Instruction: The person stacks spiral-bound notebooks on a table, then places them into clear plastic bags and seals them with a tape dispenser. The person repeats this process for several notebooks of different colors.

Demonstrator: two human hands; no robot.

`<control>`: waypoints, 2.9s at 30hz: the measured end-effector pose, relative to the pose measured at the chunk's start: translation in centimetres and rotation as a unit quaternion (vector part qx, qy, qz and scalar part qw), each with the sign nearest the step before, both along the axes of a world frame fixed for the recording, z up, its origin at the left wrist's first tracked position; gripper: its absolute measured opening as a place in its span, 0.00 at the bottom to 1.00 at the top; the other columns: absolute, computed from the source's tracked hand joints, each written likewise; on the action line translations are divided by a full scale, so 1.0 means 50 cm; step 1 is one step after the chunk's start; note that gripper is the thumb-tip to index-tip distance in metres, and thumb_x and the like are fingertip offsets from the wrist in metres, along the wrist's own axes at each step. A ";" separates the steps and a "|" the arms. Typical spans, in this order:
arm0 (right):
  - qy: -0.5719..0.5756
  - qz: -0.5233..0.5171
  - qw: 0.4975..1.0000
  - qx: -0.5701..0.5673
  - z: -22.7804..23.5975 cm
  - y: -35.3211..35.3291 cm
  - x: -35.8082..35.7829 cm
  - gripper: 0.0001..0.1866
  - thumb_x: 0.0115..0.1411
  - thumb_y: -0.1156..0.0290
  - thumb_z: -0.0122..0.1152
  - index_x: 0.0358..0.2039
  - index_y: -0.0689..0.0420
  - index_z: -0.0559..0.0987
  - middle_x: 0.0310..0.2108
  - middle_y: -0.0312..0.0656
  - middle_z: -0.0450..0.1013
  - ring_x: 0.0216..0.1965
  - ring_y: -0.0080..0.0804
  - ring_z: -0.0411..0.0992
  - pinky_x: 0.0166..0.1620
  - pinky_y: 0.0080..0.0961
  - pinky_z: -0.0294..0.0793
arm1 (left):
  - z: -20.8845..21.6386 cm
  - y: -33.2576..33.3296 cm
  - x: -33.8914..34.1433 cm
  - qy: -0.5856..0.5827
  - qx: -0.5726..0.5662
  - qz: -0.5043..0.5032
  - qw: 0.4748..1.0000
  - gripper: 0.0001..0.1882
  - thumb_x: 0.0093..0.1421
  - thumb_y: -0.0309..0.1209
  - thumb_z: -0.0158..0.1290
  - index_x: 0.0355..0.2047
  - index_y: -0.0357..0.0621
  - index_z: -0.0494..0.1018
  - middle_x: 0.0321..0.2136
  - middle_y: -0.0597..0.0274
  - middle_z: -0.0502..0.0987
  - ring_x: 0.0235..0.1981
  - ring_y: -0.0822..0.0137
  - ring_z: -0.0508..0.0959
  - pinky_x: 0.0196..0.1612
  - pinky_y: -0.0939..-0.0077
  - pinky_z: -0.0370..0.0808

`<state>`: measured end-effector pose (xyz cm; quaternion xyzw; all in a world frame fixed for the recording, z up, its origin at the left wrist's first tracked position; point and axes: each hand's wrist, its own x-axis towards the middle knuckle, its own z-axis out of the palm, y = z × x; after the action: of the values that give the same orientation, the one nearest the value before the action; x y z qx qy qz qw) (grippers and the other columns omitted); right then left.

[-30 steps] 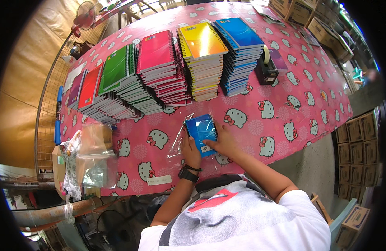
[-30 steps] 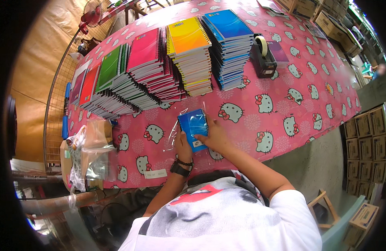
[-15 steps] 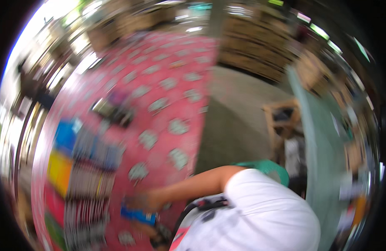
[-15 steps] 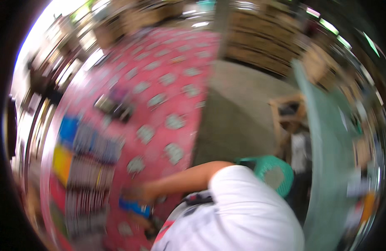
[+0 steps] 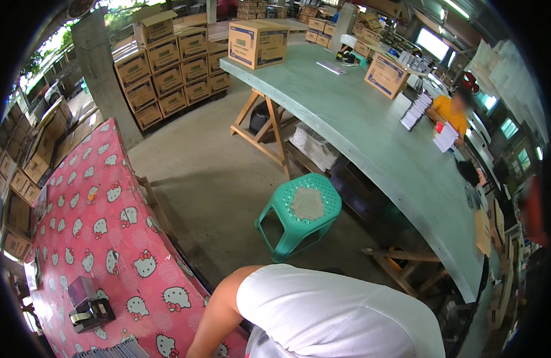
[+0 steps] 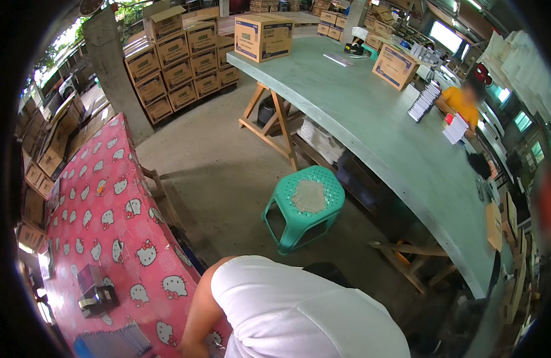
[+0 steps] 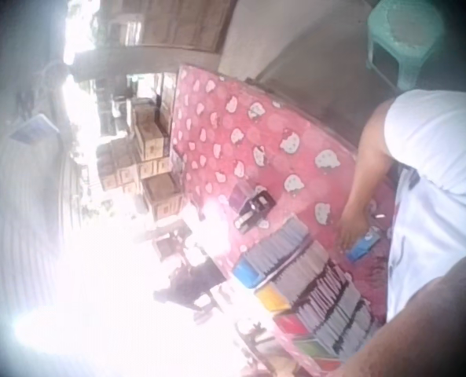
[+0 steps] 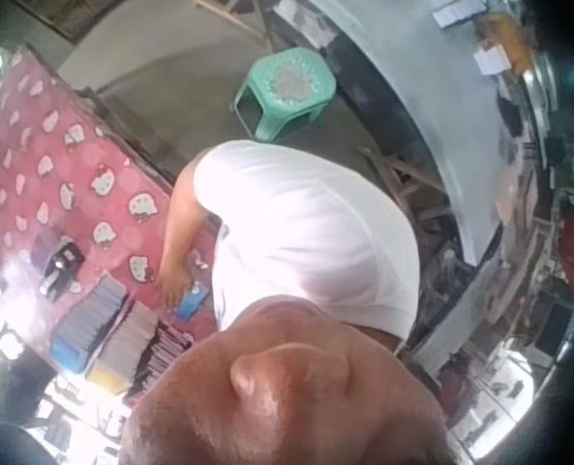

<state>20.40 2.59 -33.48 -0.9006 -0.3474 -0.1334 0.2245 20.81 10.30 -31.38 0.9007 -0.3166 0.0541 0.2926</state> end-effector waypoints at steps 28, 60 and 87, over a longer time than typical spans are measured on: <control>0.070 -0.010 0.994 0.088 0.066 0.085 0.050 0.28 0.46 0.48 0.56 0.42 0.56 0.74 0.39 0.49 0.73 0.40 0.47 0.71 0.43 0.42 0.69 | 0.024 0.045 0.084 -0.026 0.014 0.016 0.999 0.18 0.64 0.36 0.40 0.47 0.37 0.66 0.47 0.50 0.69 0.49 0.58 0.68 0.52 0.66 0.64; 0.420 -0.074 0.886 0.182 0.169 -0.017 -0.025 0.14 0.49 0.63 0.57 0.18 0.61 0.78 0.21 0.47 0.74 0.25 0.41 0.73 0.31 0.34 0.69 | 0.128 0.221 0.049 0.318 -0.619 0.185 0.694 0.17 0.57 0.24 0.48 0.48 0.35 0.64 0.41 0.57 0.71 0.43 0.66 0.72 0.43 0.76 0.72; 0.162 0.008 0.981 -0.103 0.146 -0.066 -0.021 0.57 0.36 0.34 0.61 0.63 0.50 0.52 0.66 0.42 0.43 0.66 0.56 0.34 0.53 0.72 0.43 | 0.051 0.151 -0.124 0.100 -0.045 0.073 0.991 0.32 0.60 0.39 0.43 0.62 0.41 0.49 0.65 0.56 0.41 0.65 0.45 0.37 0.59 0.36 0.37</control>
<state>19.34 -0.71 -26.20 -0.9258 -0.3256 0.0528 0.1848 14.59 17.87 -28.86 0.9081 -0.2163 -0.0010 0.3585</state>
